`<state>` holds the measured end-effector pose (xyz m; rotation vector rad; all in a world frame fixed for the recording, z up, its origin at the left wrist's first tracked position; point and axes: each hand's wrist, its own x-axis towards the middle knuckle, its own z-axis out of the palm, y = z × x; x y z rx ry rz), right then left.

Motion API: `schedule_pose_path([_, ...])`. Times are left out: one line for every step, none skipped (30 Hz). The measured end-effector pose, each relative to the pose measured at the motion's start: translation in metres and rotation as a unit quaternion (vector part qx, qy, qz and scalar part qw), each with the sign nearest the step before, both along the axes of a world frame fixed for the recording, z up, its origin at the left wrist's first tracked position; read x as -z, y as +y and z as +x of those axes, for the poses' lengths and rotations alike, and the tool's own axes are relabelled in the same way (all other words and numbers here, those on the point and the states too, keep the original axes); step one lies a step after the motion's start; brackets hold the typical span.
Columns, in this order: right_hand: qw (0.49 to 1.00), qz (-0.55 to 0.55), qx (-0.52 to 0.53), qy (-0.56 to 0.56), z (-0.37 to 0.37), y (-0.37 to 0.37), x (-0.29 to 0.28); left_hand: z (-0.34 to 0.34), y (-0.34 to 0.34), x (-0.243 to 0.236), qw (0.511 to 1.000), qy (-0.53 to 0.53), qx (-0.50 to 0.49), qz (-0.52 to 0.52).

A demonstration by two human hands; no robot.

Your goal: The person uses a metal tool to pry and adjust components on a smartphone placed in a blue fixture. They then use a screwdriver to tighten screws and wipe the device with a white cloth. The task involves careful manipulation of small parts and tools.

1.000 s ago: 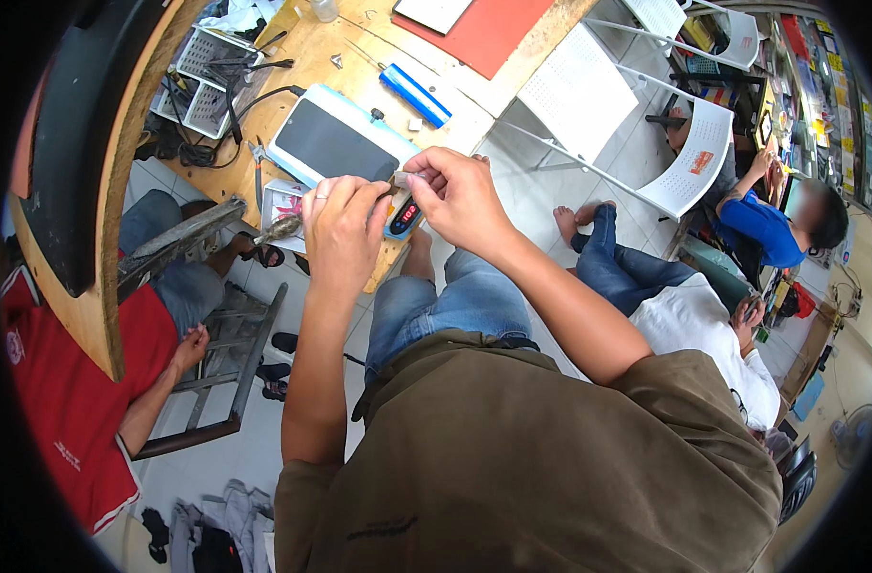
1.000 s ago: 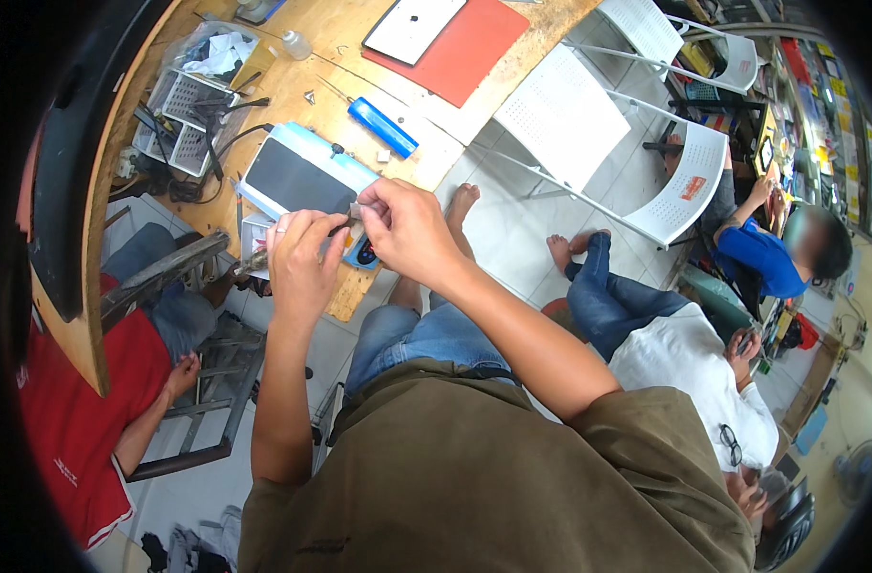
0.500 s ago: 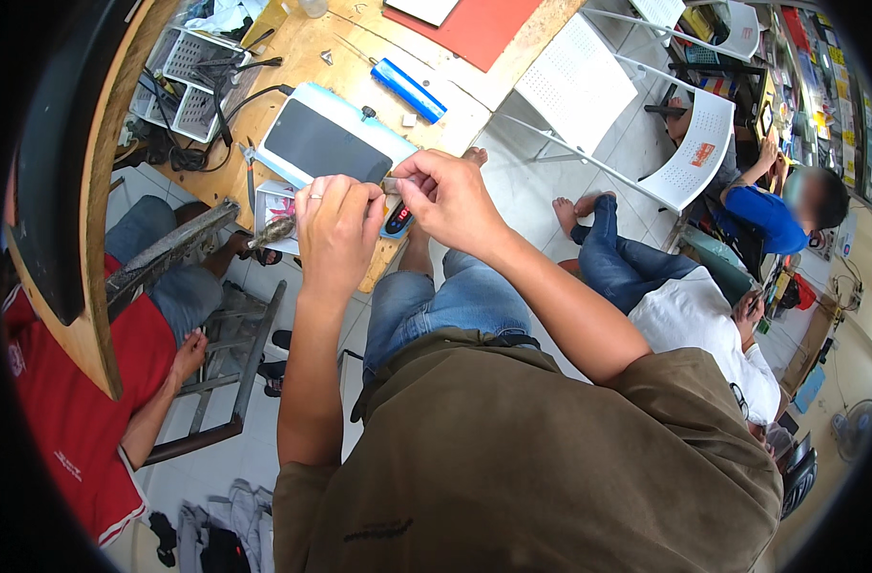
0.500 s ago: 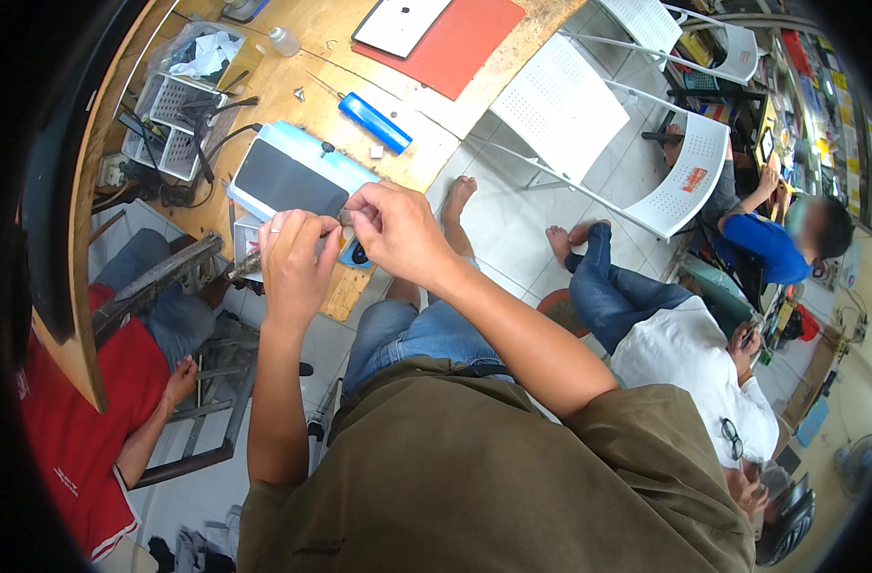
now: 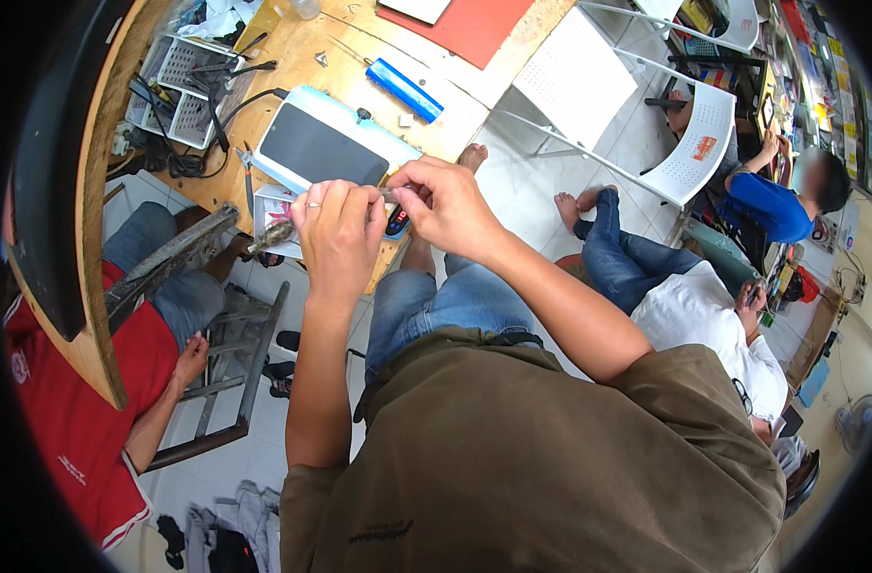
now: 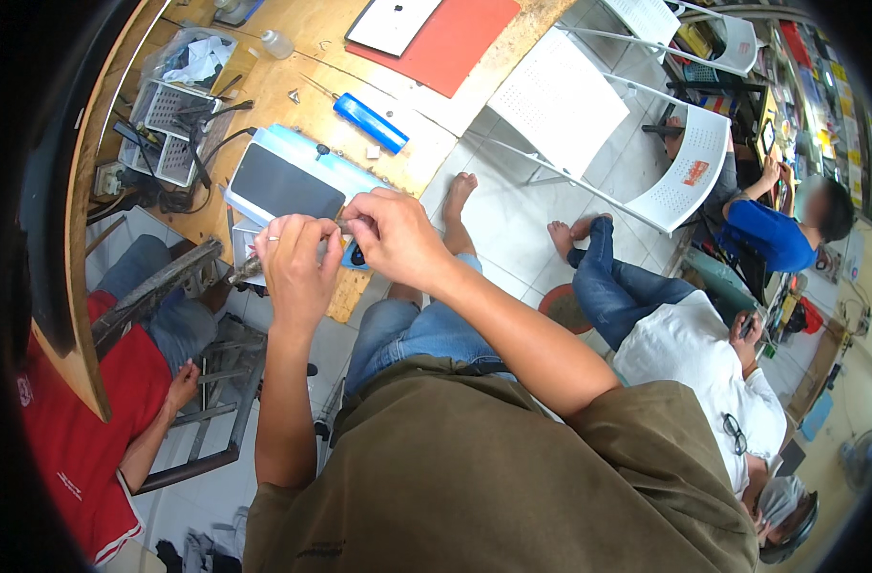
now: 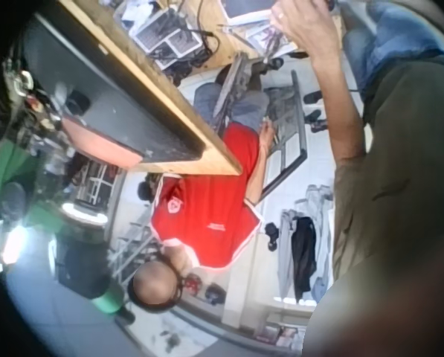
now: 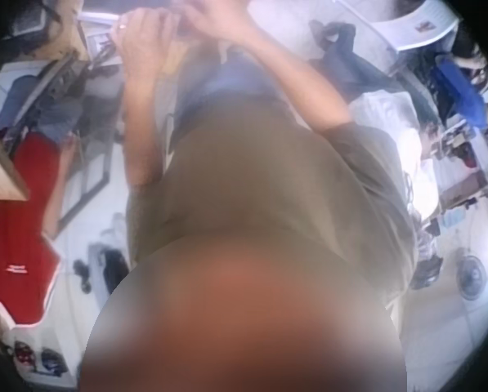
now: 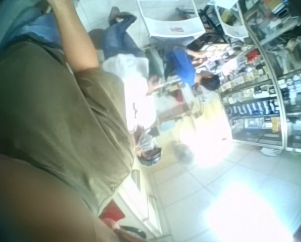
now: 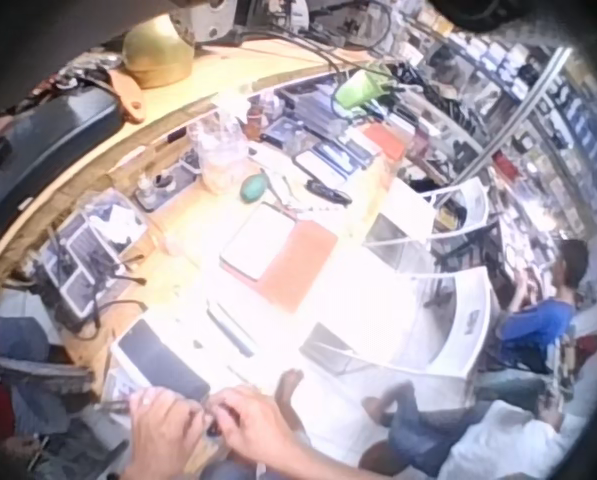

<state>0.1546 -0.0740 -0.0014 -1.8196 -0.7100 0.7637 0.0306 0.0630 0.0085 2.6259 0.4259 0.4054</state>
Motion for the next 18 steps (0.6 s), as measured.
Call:
schedule_pose_path([1.000,-0.002,0.007,0.001,-0.002,-0.001,0.000,0.000,0.000,0.000,1.000,0.001,-0.001,-0.001])
schedule_pose_path([1.000,-0.003,0.017,0.005,-0.003,-0.002,0.000,0.000,0.000,0.001,1.000,0.001,-0.004,-0.003])
schedule_pose_path([1.000,-0.006,0.025,0.016,-0.004,-0.003,0.000,-0.001,0.001,0.001,1.000,0.003,-0.005,-0.005])
schedule_pose_path([0.999,-0.009,0.032,0.019,-0.005,-0.003,0.000,-0.001,0.001,0.001,1.000,0.003,-0.007,-0.008])
schedule_pose_path([0.999,-0.014,0.037,0.029,-0.005,-0.003,-0.001,-0.002,0.001,0.001,1.000,0.005,-0.010,-0.014])
schedule_pose_path([0.997,-0.036,0.048,0.044,-0.005,-0.004,-0.002,-0.002,0.001,0.002,1.000,0.004,-0.013,-0.013])
schedule_pose_path([0.997,-0.017,0.057,0.047,-0.003,-0.004,-0.004,-0.003,0.001,0.002,1.000,0.003,-0.018,-0.014])
schedule_pose_path([0.996,-0.015,0.071,0.055,-0.002,-0.004,-0.006,-0.003,0.001,0.003,1.000,0.003,-0.021,-0.015])
schedule_pose_path([0.994,-0.021,0.077,0.070,0.000,-0.005,-0.008,-0.004,0.000,0.003,1.000,0.001,-0.024,-0.016])
schedule_pose_path([0.997,-0.018,0.058,0.039,0.002,-0.006,-0.010,-0.004,0.000,0.004,1.000,-0.001,-0.026,-0.017])
schedule_pose_path([0.999,-0.024,0.029,0.016,0.004,-0.008,-0.013,-0.004,-0.001,0.004,0.999,-0.003,-0.028,-0.017])
schedule_pose_path([1.000,-0.029,0.001,-0.007,0.005,-0.010,-0.016,-0.004,-0.002,0.005,0.999,-0.002,-0.032,-0.016])
schedule_pose_path([0.996,-0.041,-0.042,-0.064,0.006,-0.012,-0.019,-0.005,-0.003,0.005,0.999,0.000,-0.037,-0.015])
schedule_pose_path([0.988,-0.052,-0.084,-0.120,0.006,-0.014,-0.022,-0.005,-0.003,0.006,0.999,0.001,-0.041,-0.014])
schedule_pose_path([0.975,-0.068,-0.125,-0.173,0.005,-0.016,-0.024,-0.005,-0.004,0.006,0.999,0.003,-0.046,-0.017])
schedule_pose_path([0.966,-0.073,-0.138,-0.206,0.003,-0.018,-0.025,-0.005,-0.005,0.006,0.998,0.006,-0.051,-0.020])
schedule_pose_path([0.956,-0.083,-0.150,-0.237,0.002,-0.019,-0.026,-0.005,-0.006,0.006,0.998,0.008,-0.056,-0.025])
schedule_pose_path([0.945,-0.086,-0.165,-0.270,0.000,-0.021,-0.026,-0.005,-0.007,0.006,0.998,0.015,-0.062,-0.026])
